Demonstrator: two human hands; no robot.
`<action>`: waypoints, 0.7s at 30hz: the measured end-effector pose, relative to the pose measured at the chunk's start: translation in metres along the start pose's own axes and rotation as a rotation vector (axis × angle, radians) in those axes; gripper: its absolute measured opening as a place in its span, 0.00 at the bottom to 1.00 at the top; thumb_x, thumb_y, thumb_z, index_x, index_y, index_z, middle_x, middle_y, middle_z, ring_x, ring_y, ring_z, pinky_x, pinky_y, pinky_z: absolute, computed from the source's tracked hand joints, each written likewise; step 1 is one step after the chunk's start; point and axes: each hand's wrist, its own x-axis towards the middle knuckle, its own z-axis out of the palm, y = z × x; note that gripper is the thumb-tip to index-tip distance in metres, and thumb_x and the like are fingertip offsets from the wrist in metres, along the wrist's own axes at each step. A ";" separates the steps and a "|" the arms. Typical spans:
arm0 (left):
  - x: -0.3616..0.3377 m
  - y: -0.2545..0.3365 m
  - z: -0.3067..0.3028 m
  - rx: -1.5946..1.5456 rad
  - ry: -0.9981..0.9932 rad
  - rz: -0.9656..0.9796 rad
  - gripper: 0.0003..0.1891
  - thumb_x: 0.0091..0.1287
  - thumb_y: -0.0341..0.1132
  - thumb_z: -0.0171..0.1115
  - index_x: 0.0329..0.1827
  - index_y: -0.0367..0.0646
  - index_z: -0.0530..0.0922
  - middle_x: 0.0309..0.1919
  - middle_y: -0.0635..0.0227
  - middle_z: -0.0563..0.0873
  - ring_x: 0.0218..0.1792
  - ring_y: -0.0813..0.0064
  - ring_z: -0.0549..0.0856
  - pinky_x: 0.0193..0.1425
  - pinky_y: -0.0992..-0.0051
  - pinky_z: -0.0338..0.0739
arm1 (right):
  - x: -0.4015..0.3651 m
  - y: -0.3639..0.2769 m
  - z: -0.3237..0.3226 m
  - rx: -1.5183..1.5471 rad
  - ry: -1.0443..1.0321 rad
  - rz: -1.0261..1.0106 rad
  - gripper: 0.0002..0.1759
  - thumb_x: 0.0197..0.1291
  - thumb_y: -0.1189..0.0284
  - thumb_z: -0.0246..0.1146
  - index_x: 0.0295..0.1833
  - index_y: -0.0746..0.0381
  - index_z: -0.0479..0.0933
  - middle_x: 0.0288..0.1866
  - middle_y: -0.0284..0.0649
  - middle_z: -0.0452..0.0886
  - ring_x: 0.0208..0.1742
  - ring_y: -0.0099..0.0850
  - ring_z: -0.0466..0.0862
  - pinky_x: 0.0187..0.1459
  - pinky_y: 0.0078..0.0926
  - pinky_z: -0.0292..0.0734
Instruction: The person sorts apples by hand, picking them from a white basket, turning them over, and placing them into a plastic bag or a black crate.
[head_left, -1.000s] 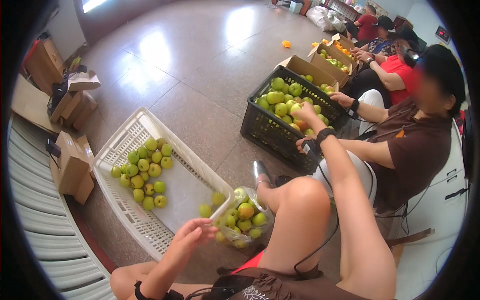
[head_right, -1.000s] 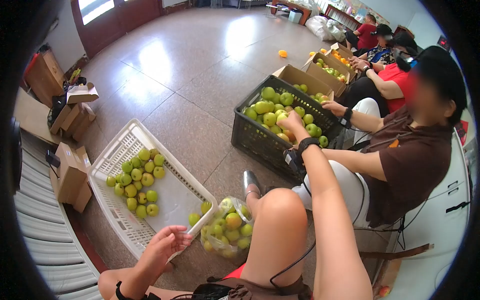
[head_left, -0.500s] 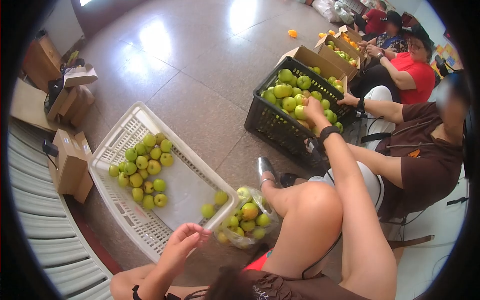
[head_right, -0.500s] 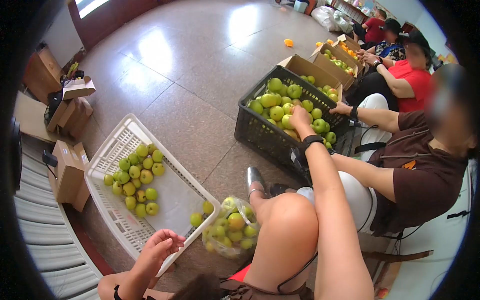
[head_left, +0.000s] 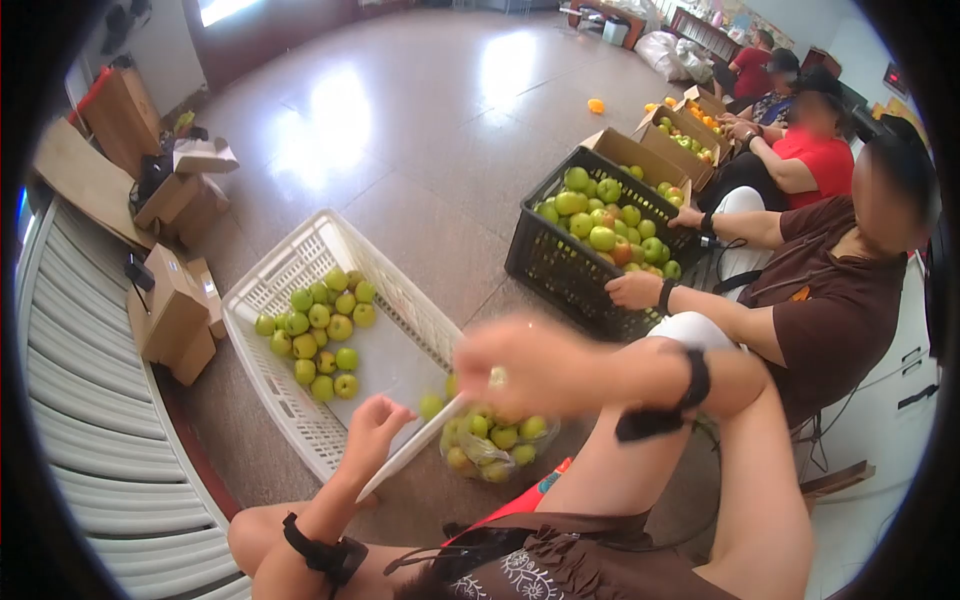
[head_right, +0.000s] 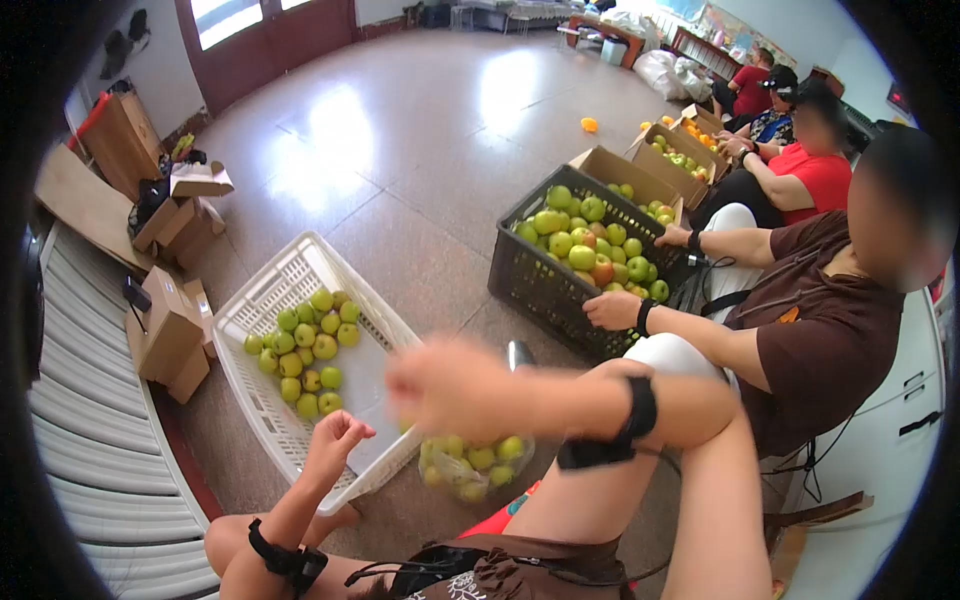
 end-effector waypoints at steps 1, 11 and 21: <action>-0.002 -0.005 -0.005 -0.009 0.016 -0.018 0.11 0.66 0.36 0.54 0.26 0.40 0.73 0.28 0.66 0.82 0.34 0.80 0.78 0.42 0.80 0.70 | -0.015 -0.021 0.015 -0.039 -0.120 0.035 0.10 0.50 0.67 0.61 0.29 0.63 0.72 0.28 0.45 0.76 0.32 0.42 0.78 0.31 0.37 0.71; 0.027 -0.080 -0.108 0.343 0.067 -0.096 0.14 0.59 0.42 0.60 0.34 0.38 0.78 0.27 0.67 0.81 0.32 0.78 0.77 0.36 0.75 0.73 | -0.026 0.030 0.089 -0.586 -0.599 -0.063 0.20 0.47 0.58 0.65 0.36 0.63 0.71 0.28 0.40 0.77 0.34 0.36 0.79 0.34 0.34 0.72; 0.109 -0.120 -0.115 1.027 0.193 -0.168 0.21 0.54 0.37 0.62 0.50 0.39 0.71 0.48 0.53 0.76 0.50 0.56 0.76 0.53 0.63 0.71 | -0.052 0.013 0.102 -0.730 -0.474 -0.337 0.17 0.47 0.63 0.60 0.39 0.61 0.71 0.27 0.35 0.75 0.30 0.30 0.75 0.34 0.27 0.65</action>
